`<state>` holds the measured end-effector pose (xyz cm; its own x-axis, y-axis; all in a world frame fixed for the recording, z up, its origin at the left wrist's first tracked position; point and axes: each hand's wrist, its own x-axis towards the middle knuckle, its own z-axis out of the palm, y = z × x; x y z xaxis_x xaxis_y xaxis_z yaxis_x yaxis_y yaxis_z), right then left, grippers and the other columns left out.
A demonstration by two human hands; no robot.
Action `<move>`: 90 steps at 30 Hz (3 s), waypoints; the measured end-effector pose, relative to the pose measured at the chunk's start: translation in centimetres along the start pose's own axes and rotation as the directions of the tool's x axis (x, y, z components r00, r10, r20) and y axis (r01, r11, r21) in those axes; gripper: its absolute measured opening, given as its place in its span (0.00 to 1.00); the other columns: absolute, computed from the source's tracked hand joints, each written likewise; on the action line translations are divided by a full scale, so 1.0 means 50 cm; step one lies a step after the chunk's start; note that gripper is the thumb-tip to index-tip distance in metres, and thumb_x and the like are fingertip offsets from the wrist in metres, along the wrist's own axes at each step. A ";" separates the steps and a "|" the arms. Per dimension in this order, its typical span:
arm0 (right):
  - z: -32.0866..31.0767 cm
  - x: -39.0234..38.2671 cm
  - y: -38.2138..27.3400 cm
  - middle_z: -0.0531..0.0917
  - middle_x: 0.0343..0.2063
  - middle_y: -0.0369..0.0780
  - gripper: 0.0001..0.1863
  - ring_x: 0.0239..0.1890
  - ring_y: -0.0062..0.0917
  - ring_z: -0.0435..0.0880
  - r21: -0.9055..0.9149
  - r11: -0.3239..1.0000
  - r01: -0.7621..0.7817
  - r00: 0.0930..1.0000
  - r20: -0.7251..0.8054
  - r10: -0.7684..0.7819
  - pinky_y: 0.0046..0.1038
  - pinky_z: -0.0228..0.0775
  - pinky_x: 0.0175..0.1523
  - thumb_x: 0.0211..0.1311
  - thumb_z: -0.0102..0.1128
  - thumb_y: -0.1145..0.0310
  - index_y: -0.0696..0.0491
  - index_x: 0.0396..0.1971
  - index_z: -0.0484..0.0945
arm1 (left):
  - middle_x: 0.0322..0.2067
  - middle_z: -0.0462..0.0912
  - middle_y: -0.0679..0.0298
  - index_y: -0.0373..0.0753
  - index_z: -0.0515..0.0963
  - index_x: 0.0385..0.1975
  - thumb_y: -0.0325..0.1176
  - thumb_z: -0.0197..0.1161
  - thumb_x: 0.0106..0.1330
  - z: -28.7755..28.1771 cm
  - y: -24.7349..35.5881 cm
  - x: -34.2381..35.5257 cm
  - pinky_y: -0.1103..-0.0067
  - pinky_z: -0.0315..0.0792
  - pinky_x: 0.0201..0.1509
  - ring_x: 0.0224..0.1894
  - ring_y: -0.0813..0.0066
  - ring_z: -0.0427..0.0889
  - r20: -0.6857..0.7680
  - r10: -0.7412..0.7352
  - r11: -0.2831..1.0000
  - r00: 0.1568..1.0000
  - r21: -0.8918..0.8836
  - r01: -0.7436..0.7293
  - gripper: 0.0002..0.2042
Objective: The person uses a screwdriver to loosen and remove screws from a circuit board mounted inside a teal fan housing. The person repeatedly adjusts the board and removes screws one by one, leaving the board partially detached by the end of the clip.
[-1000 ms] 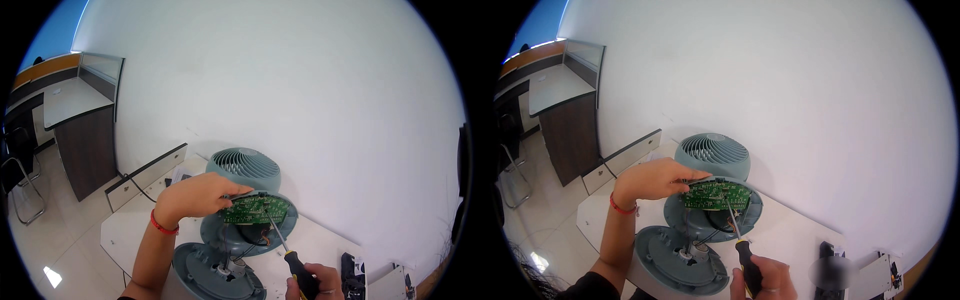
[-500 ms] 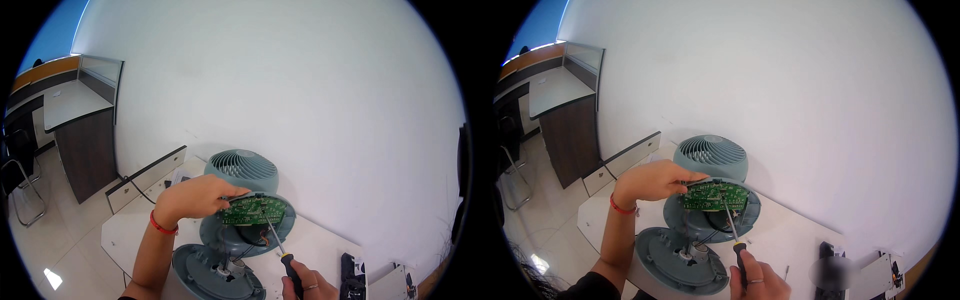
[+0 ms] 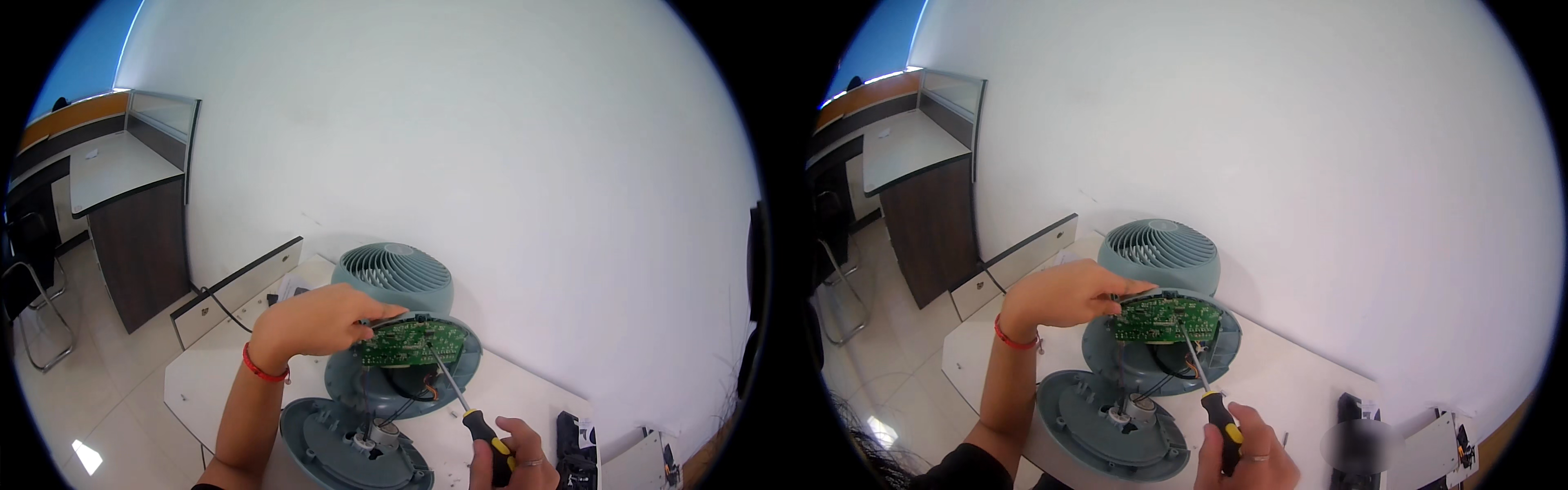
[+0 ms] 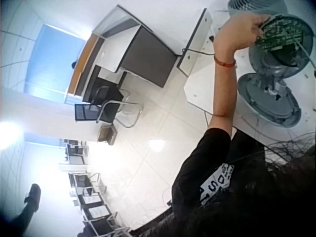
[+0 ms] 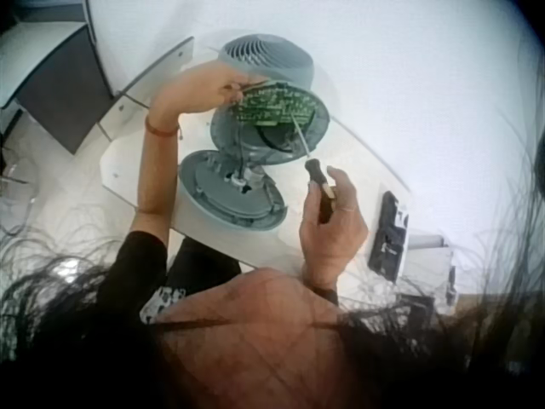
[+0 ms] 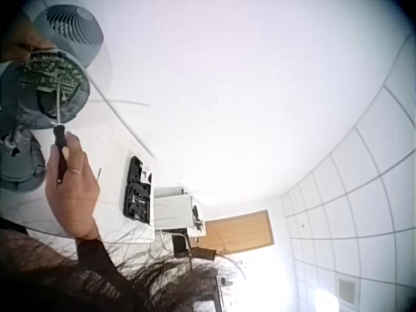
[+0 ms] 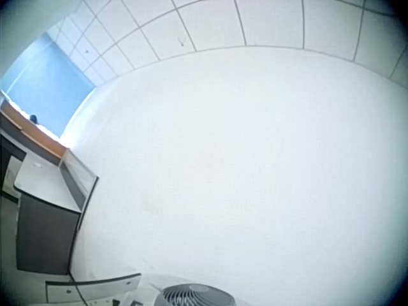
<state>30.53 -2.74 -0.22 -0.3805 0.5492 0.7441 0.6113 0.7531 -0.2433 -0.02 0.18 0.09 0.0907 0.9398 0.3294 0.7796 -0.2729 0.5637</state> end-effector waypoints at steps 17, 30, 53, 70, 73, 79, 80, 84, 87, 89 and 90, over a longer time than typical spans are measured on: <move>-0.011 0.020 0.016 0.82 0.45 0.46 0.26 0.38 0.38 0.86 0.050 0.959 0.277 0.961 -0.033 -0.276 0.34 0.78 0.38 0.58 0.75 0.75 0.54 0.58 0.79 | 0.41 0.87 0.46 0.44 0.77 0.66 0.23 0.61 0.66 -0.003 0.000 0.000 0.66 0.76 0.47 0.39 0.48 0.84 0.017 -0.013 1.000 1.000 -0.002 0.013 0.26; -0.008 0.006 0.003 0.82 0.31 0.39 0.26 0.27 0.30 0.81 0.154 0.988 -0.014 1.000 -0.004 0.015 0.28 0.76 0.35 0.59 0.74 0.76 0.50 0.59 0.80 | 0.40 0.87 0.46 0.44 0.76 0.67 0.22 0.60 0.66 -0.002 -0.004 -0.001 0.66 0.76 0.46 0.38 0.49 0.84 0.009 0.001 1.000 1.000 -0.020 -0.001 0.26; -0.022 0.005 -0.004 0.79 0.32 0.41 0.24 0.30 0.29 0.80 0.077 0.928 -0.364 0.928 0.109 0.355 0.30 0.74 0.35 0.54 0.77 0.74 0.51 0.53 0.83 | 0.44 0.87 0.48 0.43 0.76 0.66 0.22 0.61 0.66 -0.005 -0.001 -0.003 0.68 0.77 0.49 0.42 0.49 0.85 0.019 -0.022 0.998 1.000 -0.052 0.023 0.26; -0.020 0.011 -0.002 0.80 0.29 0.40 0.23 0.27 0.32 0.79 0.077 0.990 -0.117 0.992 -0.044 0.121 0.32 0.73 0.33 0.57 0.77 0.70 0.49 0.54 0.82 | 0.41 0.88 0.48 0.48 0.75 0.68 0.24 0.62 0.66 0.001 -0.013 0.002 0.68 0.77 0.47 0.38 0.52 0.84 0.023 -0.016 1.000 1.000 -0.024 0.017 0.28; -0.012 0.013 0.005 0.79 0.33 0.39 0.26 0.31 0.31 0.79 0.075 0.997 0.036 0.993 -0.118 -0.026 0.32 0.74 0.36 0.53 0.78 0.74 0.49 0.54 0.83 | 0.42 0.88 0.48 0.46 0.76 0.68 0.23 0.61 0.66 -0.002 -0.003 0.002 0.68 0.77 0.48 0.40 0.51 0.85 0.031 -0.035 0.999 0.999 -0.024 0.036 0.27; -0.011 0.002 0.005 0.79 0.37 0.40 0.29 0.33 0.32 0.81 0.135 0.948 -0.288 0.957 0.020 0.288 0.33 0.76 0.39 0.51 0.77 0.79 0.48 0.56 0.82 | 0.44 0.88 0.48 0.43 0.77 0.66 0.22 0.60 0.66 -0.004 0.001 -0.001 0.68 0.78 0.49 0.42 0.50 0.86 0.023 -0.037 0.999 0.999 -0.038 0.038 0.27; -0.012 0.002 0.009 0.79 0.36 0.40 0.29 0.33 0.32 0.81 0.139 0.973 -0.185 0.983 0.007 0.186 0.32 0.77 0.39 0.51 0.77 0.78 0.48 0.56 0.81 | 0.44 0.88 0.48 0.43 0.77 0.66 0.22 0.60 0.65 -0.005 0.002 -0.001 0.68 0.78 0.50 0.42 0.50 0.86 0.024 -0.038 0.998 0.999 -0.043 0.039 0.27; -0.016 0.020 0.018 0.80 0.37 0.41 0.30 0.34 0.33 0.81 0.098 0.981 0.168 0.986 -0.035 -0.166 0.31 0.77 0.39 0.52 0.78 0.76 0.49 0.58 0.80 | 0.43 0.88 0.48 0.43 0.77 0.66 0.22 0.60 0.65 -0.006 0.005 -0.002 0.68 0.78 0.49 0.42 0.50 0.86 0.026 -0.036 0.999 0.999 -0.037 0.037 0.26; -0.008 0.018 0.006 0.79 0.36 0.41 0.30 0.33 0.32 0.81 0.070 0.985 0.156 0.983 -0.105 -0.148 0.30 0.76 0.38 0.53 0.78 0.76 0.49 0.58 0.80 | 0.43 0.88 0.47 0.43 0.77 0.66 0.22 0.60 0.65 -0.006 0.006 0.000 0.68 0.78 0.49 0.41 0.50 0.86 0.028 -0.039 0.998 0.999 -0.044 0.040 0.26; -0.010 0.013 -0.002 0.79 0.34 0.41 0.30 0.33 0.32 0.80 0.084 0.996 -0.042 0.996 -0.073 0.048 0.30 0.75 0.38 0.53 0.78 0.76 0.49 0.58 0.80 | 0.43 0.88 0.47 0.43 0.77 0.66 0.22 0.60 0.65 -0.005 0.006 0.001 0.68 0.77 0.49 0.41 0.50 0.86 0.025 -0.048 0.997 0.999 -0.054 0.049 0.26; -0.018 0.007 -0.008 0.78 0.33 0.40 0.30 0.33 0.32 0.80 0.087 0.977 -0.194 0.981 -0.007 0.196 0.31 0.74 0.38 0.53 0.78 0.76 0.49 0.58 0.80 | 0.43 0.88 0.47 0.43 0.77 0.66 0.22 0.60 0.65 -0.005 0.005 0.000 0.68 0.78 0.49 0.41 0.50 0.86 0.027 -0.054 0.997 0.998 -0.051 0.056 0.26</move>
<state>30.77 -3.16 0.69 -0.2483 0.6833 0.6866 0.6111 0.6605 -0.4363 0.01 0.07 0.42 0.0649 0.9584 0.2778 0.7508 -0.2303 0.6190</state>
